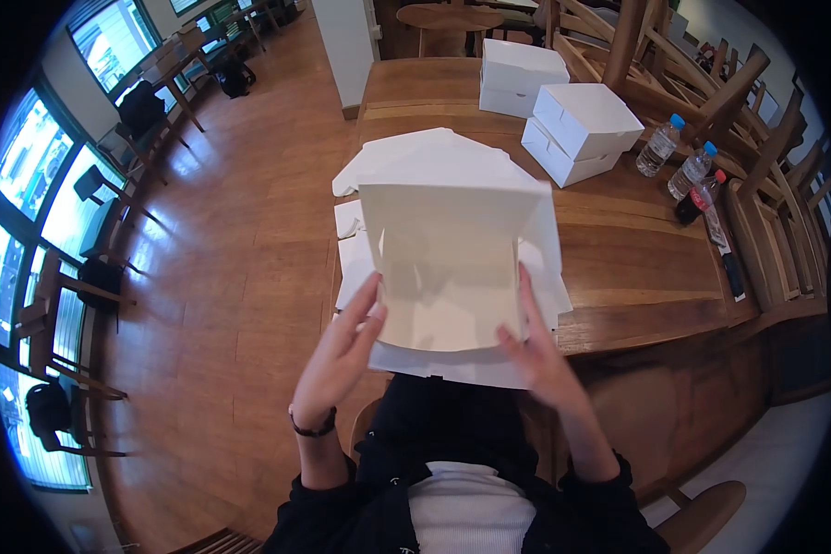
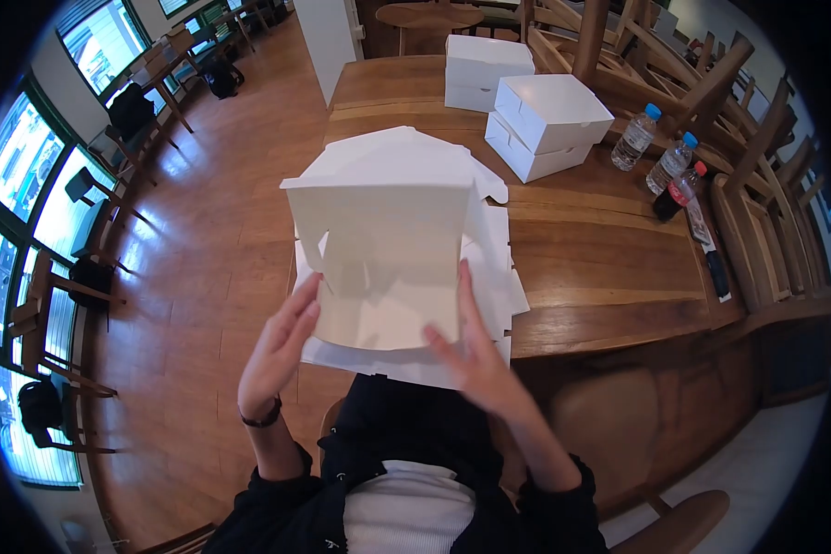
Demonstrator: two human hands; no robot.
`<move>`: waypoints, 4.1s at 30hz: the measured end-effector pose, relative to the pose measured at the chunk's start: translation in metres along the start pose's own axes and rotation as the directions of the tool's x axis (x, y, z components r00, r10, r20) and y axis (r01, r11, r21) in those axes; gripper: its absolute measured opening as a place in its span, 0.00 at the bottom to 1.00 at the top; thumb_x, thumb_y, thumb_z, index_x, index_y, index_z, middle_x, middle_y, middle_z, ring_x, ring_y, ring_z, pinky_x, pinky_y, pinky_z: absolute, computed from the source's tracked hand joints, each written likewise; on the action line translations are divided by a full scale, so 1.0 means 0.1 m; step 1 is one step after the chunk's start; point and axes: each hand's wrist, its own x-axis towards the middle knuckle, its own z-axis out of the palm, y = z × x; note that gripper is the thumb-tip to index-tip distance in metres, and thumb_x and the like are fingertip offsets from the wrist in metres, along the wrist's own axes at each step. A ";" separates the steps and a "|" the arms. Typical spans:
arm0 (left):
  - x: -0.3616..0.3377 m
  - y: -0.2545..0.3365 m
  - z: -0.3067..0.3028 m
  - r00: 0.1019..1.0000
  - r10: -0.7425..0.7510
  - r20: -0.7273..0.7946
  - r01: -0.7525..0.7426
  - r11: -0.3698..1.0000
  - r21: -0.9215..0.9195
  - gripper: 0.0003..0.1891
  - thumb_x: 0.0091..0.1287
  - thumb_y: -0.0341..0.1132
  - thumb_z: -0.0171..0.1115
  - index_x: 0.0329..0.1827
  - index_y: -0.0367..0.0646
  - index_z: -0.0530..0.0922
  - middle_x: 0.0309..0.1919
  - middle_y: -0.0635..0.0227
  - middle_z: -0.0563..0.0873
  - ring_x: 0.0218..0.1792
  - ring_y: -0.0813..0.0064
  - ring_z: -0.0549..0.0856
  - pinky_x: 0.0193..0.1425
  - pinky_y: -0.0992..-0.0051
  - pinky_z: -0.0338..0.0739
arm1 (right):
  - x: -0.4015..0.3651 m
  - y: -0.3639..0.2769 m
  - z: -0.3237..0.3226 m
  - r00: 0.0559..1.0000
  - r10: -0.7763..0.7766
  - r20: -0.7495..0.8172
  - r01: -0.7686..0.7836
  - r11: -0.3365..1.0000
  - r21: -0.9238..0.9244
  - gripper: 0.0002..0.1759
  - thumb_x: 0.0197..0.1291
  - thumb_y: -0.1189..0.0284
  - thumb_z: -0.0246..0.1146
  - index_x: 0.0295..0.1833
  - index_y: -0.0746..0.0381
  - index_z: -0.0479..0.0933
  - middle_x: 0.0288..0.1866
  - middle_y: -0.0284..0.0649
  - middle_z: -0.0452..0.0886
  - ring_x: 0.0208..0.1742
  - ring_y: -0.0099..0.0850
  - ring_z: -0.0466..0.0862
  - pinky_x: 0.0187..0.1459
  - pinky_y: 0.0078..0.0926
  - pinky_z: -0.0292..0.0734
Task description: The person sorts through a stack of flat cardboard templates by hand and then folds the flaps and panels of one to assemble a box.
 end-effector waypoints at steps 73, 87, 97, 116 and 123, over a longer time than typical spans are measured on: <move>0.37 -0.05 0.09 0.749 0.661 0.042 -0.440 0.449 0.778 0.10 0.59 0.19 0.67 0.42 0.40 0.85 0.56 0.67 0.90 0.43 0.68 0.85 0.50 0.68 0.75 | 0.03 -0.22 0.04 0.957 -0.255 0.136 0.245 0.468 -0.849 0.03 0.67 0.74 0.68 0.42 0.62 0.86 0.33 0.35 0.84 0.40 0.30 0.84 0.68 0.41 0.64; 0.35 -0.06 0.34 0.730 0.651 0.209 -0.492 0.287 0.822 0.15 0.57 0.23 0.66 0.48 0.40 0.85 0.52 0.64 0.89 0.37 0.69 0.86 0.48 0.69 0.79 | 0.22 -0.15 0.17 0.945 -0.303 0.119 0.254 0.454 -0.854 0.05 0.68 0.70 0.70 0.44 0.59 0.88 0.33 0.32 0.86 0.37 0.28 0.85 0.67 0.43 0.62; 0.41 -0.15 0.30 0.677 0.722 0.143 -0.540 0.355 0.763 0.14 0.55 0.24 0.66 0.47 0.36 0.83 0.48 0.64 0.87 0.29 0.73 0.84 0.40 0.73 0.79 | 0.26 -0.12 0.12 0.956 -0.277 0.092 0.221 0.479 -0.850 0.04 0.67 0.72 0.68 0.40 0.61 0.86 0.33 0.34 0.86 0.40 0.30 0.85 0.67 0.46 0.62; 0.39 -0.07 0.35 0.739 0.671 0.064 -0.504 0.487 0.713 0.09 0.57 0.20 0.70 0.41 0.38 0.84 0.42 0.66 0.89 0.33 0.65 0.89 0.35 0.71 0.83 | 0.29 -0.16 0.06 0.949 -0.252 0.189 0.288 0.452 -0.845 0.05 0.67 0.72 0.69 0.41 0.62 0.83 0.38 0.36 0.82 0.48 0.32 0.82 0.67 0.45 0.61; 0.36 0.04 0.35 0.761 0.619 0.193 -0.520 0.404 0.753 0.14 0.53 0.22 0.67 0.43 0.39 0.85 0.45 0.67 0.88 0.35 0.66 0.89 0.38 0.70 0.84 | 0.25 -0.16 0.11 0.941 -0.282 0.190 0.291 0.380 -0.878 0.04 0.66 0.73 0.69 0.40 0.61 0.82 0.37 0.35 0.81 0.46 0.31 0.82 0.66 0.45 0.61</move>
